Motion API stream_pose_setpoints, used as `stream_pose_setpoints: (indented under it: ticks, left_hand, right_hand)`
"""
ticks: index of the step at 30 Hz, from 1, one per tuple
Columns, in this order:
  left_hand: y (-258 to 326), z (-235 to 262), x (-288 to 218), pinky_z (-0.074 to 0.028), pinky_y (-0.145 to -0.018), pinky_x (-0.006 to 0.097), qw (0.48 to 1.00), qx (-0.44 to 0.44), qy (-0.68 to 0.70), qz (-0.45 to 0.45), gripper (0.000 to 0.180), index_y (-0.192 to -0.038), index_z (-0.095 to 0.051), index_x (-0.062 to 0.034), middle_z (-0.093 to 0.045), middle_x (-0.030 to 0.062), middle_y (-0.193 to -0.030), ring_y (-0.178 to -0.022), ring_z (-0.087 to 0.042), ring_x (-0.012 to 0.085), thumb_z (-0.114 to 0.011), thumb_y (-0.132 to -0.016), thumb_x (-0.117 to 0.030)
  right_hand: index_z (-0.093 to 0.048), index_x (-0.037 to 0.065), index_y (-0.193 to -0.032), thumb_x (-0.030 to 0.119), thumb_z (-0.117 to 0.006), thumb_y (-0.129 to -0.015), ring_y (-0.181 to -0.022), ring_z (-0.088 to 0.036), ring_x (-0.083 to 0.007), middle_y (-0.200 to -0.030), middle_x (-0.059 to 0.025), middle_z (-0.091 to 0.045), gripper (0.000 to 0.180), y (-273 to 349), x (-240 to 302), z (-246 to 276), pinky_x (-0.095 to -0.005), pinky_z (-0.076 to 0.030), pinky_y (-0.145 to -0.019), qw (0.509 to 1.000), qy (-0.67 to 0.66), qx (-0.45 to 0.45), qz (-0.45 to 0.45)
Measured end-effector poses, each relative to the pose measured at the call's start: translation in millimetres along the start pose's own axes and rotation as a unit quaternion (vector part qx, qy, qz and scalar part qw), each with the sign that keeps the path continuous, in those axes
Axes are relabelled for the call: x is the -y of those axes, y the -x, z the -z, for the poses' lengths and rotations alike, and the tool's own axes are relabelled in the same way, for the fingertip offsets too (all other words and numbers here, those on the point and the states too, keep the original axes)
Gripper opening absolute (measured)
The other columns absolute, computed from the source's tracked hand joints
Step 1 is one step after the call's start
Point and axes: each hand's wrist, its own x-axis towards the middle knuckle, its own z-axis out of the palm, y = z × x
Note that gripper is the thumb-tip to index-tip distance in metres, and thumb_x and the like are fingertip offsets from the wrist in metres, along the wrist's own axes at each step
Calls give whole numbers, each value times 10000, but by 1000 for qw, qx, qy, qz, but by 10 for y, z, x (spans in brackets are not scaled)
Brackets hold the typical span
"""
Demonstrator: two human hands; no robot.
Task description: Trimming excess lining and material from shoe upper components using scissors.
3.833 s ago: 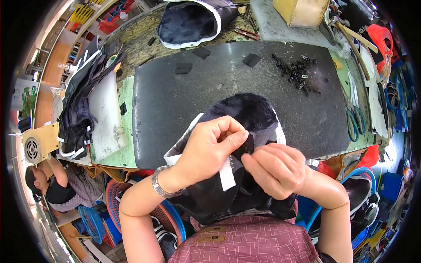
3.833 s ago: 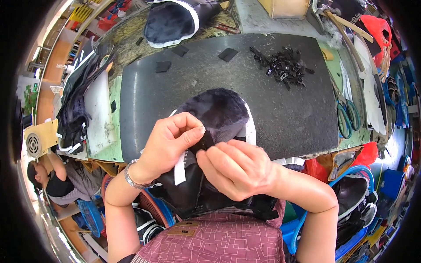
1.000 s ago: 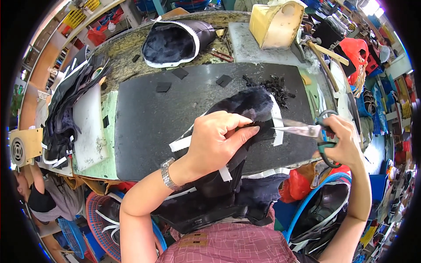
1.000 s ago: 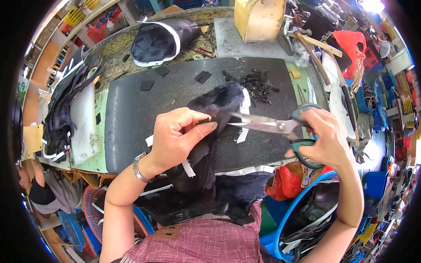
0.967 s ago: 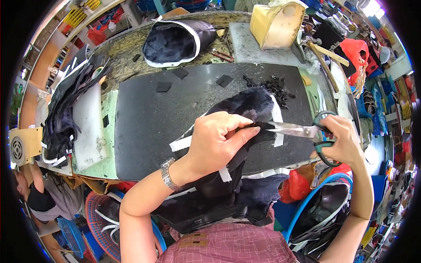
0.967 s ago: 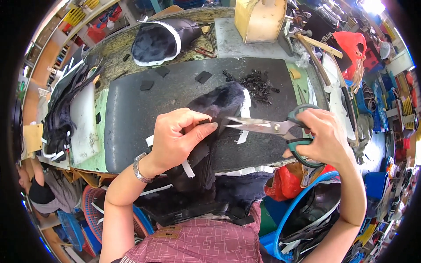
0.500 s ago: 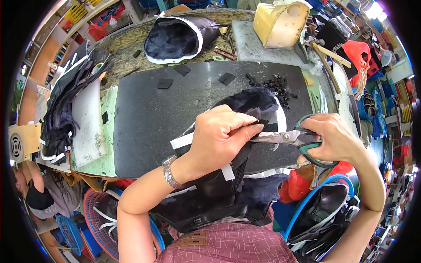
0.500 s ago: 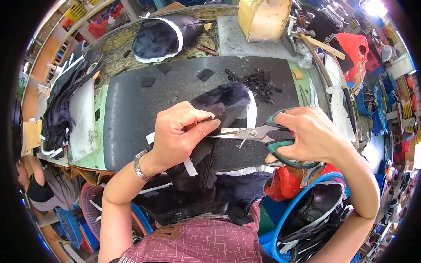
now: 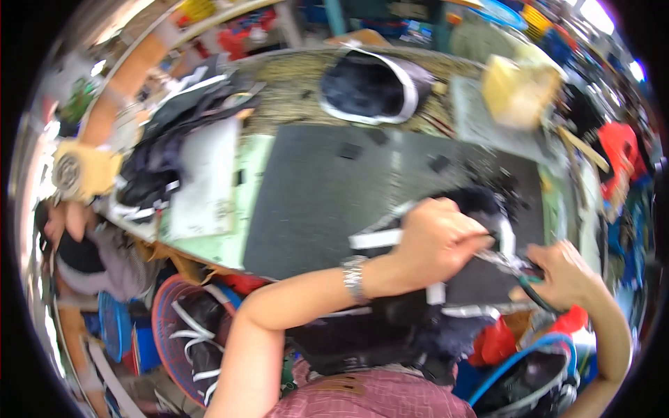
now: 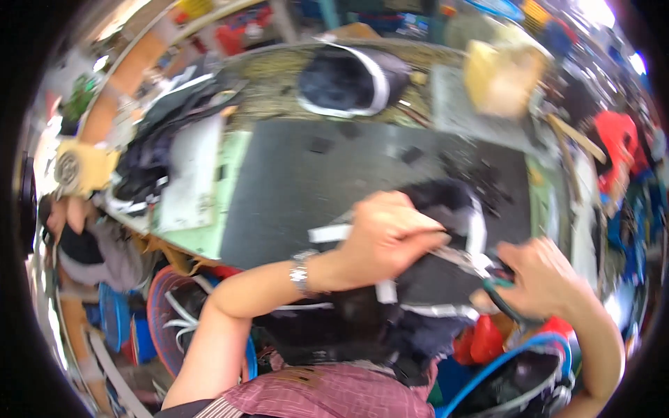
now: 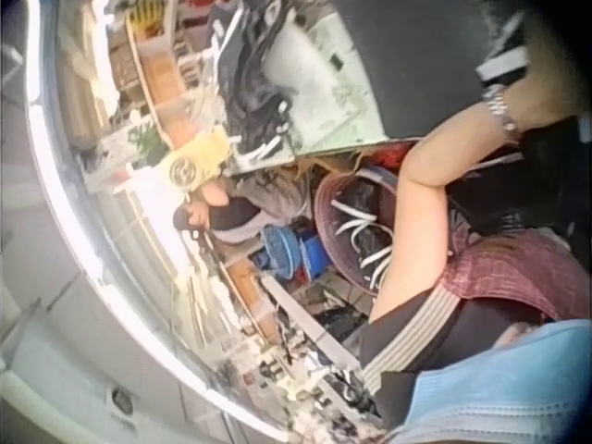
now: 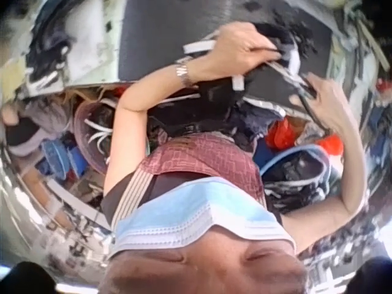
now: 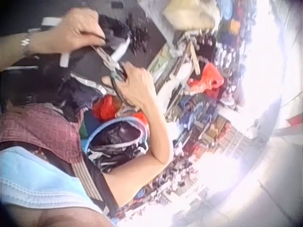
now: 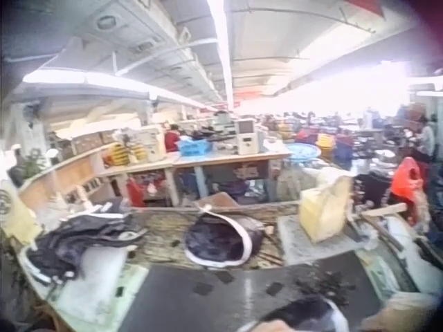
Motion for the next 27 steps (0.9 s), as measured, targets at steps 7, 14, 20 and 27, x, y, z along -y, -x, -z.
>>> stream_pose_setpoints:
  ticks: [7,14,20,27]
  left_hand:
    - [19,105,-90,-403,-676,359,993,28,-42,110,320,-991,-582,-58,-601,68,-761,-726,-536,239,-671,-737,-231]
    - [545,1085,-71,-424,-532,279,871,283,104,387,345,-778,-629,-36,-547,45,-573,-522,-510,131,-704,-730,-369]
    - [4,1770,-236,-368,-537,161,911,-204,58,354,180,-870,-600,-29,-543,-58,-672,-603,-467,12,-638,-818,-198]
    - [-1008,1498,1572,-446,-753,487,901,-269,-215,264,335,-939,-464,18,-592,274,-876,-876,-570,423,-544,-800,-275]
  right_hand:
    - [-472,12,-521,391,-724,-631,-378,-441,-241,-402,-87,-415,468,38,-165,-178,-320,-346,-409,993,-110,-3,-50]
    - [-505,17,-705,431,-428,-896,-363,-437,-124,-455,-30,-443,462,-71,-782,-498,-247,-355,-357,816,-549,-141,-115]
    - [-514,3,-829,310,-583,-783,-630,-557,-350,-659,-180,-560,319,668,-2029,-1055,-432,-431,-586,888,149,-328,-284]
    - [-495,-23,-931,236,-627,-737,-840,-528,-409,-845,-232,-555,349,150,-1709,-1110,-475,-412,-727,896,122,-301,-303]
